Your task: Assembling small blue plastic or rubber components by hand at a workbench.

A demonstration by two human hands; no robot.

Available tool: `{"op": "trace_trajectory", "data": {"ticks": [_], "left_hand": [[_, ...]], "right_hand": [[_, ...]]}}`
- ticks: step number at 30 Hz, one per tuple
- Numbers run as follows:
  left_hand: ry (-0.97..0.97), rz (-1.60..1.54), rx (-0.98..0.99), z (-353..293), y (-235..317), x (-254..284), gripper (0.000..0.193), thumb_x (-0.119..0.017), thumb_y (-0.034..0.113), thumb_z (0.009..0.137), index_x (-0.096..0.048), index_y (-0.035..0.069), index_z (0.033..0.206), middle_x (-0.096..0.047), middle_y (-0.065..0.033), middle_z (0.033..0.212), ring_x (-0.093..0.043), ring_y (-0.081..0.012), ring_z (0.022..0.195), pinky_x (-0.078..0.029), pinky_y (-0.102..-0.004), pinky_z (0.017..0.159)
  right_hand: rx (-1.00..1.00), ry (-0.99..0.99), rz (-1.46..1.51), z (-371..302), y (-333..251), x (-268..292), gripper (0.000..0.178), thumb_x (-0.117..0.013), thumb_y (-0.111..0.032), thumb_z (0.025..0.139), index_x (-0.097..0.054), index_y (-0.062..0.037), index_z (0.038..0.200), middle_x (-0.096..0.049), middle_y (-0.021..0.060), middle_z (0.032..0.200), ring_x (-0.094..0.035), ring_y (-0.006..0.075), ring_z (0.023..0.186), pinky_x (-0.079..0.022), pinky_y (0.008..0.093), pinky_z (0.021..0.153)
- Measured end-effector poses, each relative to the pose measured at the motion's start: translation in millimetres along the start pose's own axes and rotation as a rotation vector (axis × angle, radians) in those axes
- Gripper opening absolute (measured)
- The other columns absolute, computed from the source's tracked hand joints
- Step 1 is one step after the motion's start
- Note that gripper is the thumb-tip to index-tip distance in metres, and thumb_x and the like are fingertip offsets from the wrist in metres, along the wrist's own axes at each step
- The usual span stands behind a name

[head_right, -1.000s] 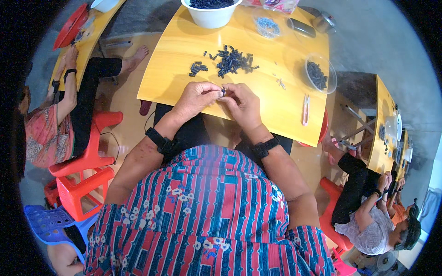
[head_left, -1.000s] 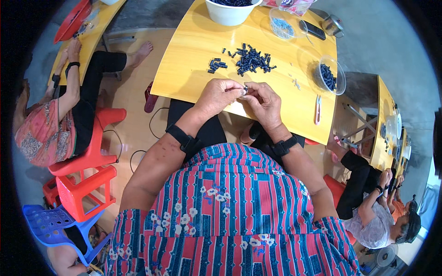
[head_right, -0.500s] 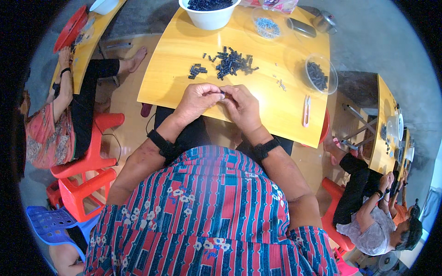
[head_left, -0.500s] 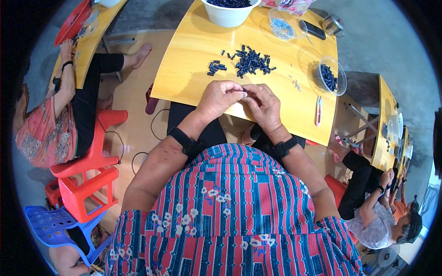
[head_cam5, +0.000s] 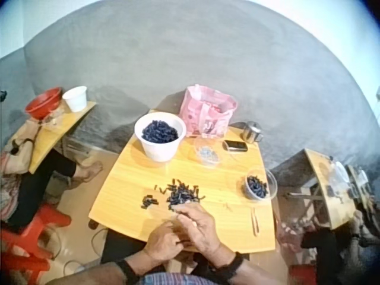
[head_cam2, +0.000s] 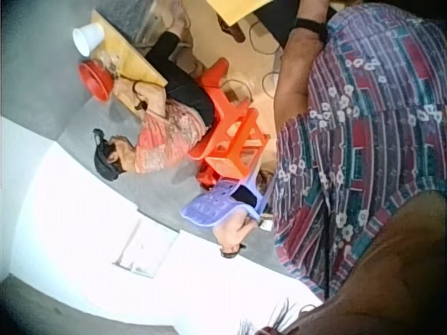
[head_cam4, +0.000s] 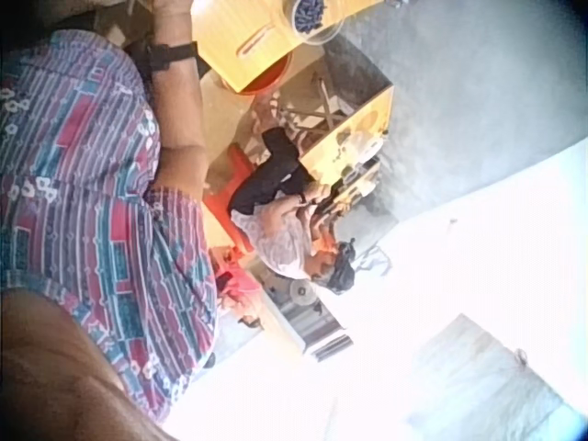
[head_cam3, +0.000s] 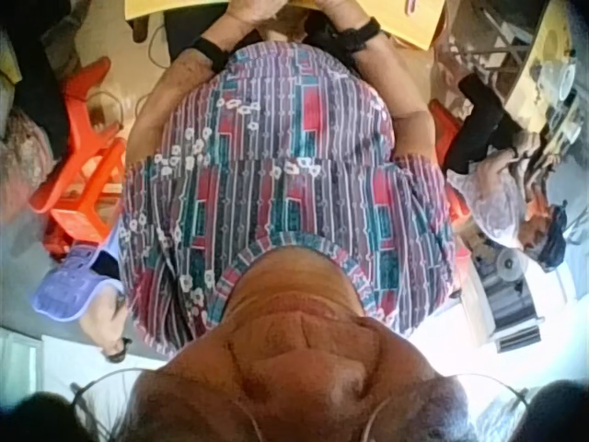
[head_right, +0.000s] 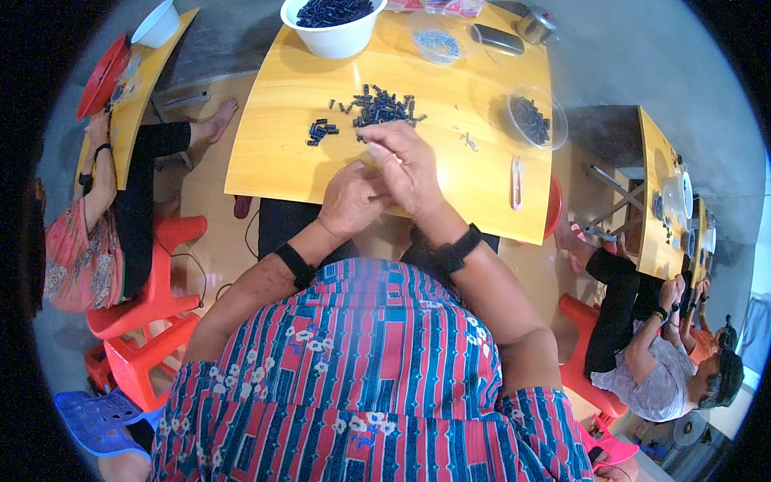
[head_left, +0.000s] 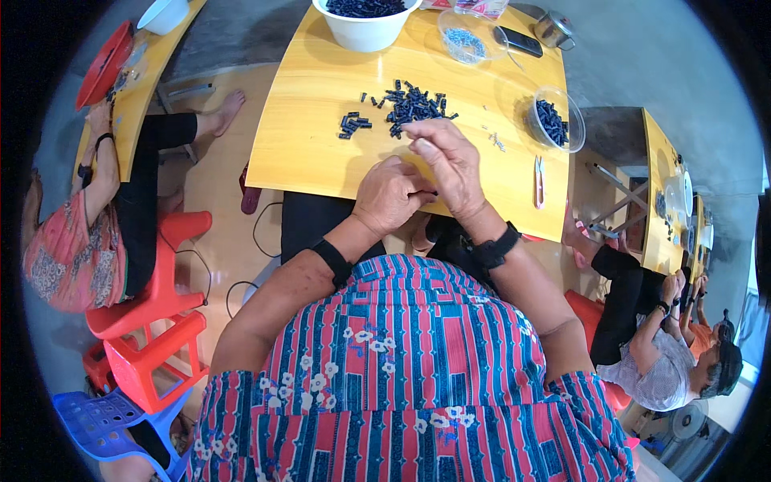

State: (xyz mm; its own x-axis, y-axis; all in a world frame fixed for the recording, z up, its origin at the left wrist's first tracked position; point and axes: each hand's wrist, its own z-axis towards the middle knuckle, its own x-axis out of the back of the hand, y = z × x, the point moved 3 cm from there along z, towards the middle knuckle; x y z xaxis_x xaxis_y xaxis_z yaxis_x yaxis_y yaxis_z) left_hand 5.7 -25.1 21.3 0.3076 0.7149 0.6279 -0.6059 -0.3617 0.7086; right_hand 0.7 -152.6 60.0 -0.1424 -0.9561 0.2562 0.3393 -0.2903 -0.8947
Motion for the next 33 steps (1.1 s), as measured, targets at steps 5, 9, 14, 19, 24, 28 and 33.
{"op": "trace_trajectory", "data": {"ticks": [5,9,14,19,24,28,33], "left_hand": [[0.038,0.022,0.006,-2,-1,-3,0.017,-0.072,0.025,0.075,-0.072,0.009,0.082,-0.067,-0.0085,0.082,-0.062,-0.0306,0.085,-0.050,-0.0433,0.073],[0.064,-0.132,0.172,-9,-13,-6,0.029,-0.070,0.028,0.077,-0.066,0.005,0.093,-0.066,-0.0138,0.089,-0.063,-0.0376,0.087,-0.050,-0.0478,0.071],[0.016,-0.149,0.141,-12,-6,-2,0.044,-0.074,0.026,0.075,-0.059,0.006,0.111,-0.063,-0.0135,0.105,-0.061,-0.0343,0.096,-0.050,-0.0432,0.080],[-0.008,-0.111,0.072,-17,-10,-5,0.047,-0.074,0.023,0.076,-0.057,0.004,0.115,-0.060,-0.0139,0.113,-0.059,-0.0325,0.102,-0.050,-0.0417,0.084],[-0.003,-0.128,0.066,-17,-9,-5,0.036,-0.072,0.022,0.078,-0.061,0.003,0.108,-0.063,-0.0140,0.105,-0.060,-0.0329,0.099,-0.049,-0.0417,0.083],[0.031,-0.207,0.082,-19,-5,-1,0.034,-0.071,0.021,0.078,-0.062,0.002,0.105,-0.064,-0.0147,0.104,-0.061,-0.0338,0.099,-0.049,-0.0423,0.083],[0.053,-0.269,0.090,-22,-3,3,0.035,-0.071,0.019,0.078,-0.063,0.001,0.107,-0.063,-0.0159,0.107,-0.059,-0.0354,0.102,-0.049,-0.0433,0.084]], "right_hand": [[0.004,-0.102,-0.043,-5,12,-18,0.025,-0.059,-0.012,0.087,-0.066,-0.0006,0.108,-0.063,0.0142,0.101,-0.059,0.0267,0.097,-0.047,0.0340,0.089],[0.082,-0.146,-0.139,-4,10,-27,0.028,-0.063,-0.020,0.087,-0.066,-0.0032,0.109,-0.062,0.0145,0.099,-0.059,0.0298,0.095,-0.048,0.0355,0.088],[0.113,-0.222,-0.245,-9,5,-31,0.046,-0.066,-0.044,0.084,-0.064,-0.0067,0.111,-0.058,0.0182,0.105,-0.056,0.0365,0.100,-0.047,0.0433,0.089],[0.118,-0.259,-0.237,-9,3,-34,0.059,-0.062,-0.056,0.082,-0.062,-0.0057,0.113,-0.058,0.0186,0.105,-0.055,0.0378,0.101,-0.047,0.0434,0.089],[0.124,-0.287,-0.286,-8,3,-34,0.064,-0.062,-0.060,0.080,-0.062,-0.0052,0.112,-0.058,0.0189,0.105,-0.055,0.0380,0.101,-0.047,0.0445,0.090],[0.116,-0.281,-0.299,-11,2,-35,0.065,-0.062,-0.062,0.079,-0.062,-0.0060,0.112,-0.058,0.0184,0.105,-0.056,0.0375,0.101,-0.048,0.0442,0.089],[0.137,-0.277,-0.279,-11,-1,-38,0.062,-0.066,-0.059,0.078,-0.063,-0.0069,0.112,-0.058,0.0170,0.103,-0.056,0.0365,0.098,-0.049,0.0433,0.088]]}}
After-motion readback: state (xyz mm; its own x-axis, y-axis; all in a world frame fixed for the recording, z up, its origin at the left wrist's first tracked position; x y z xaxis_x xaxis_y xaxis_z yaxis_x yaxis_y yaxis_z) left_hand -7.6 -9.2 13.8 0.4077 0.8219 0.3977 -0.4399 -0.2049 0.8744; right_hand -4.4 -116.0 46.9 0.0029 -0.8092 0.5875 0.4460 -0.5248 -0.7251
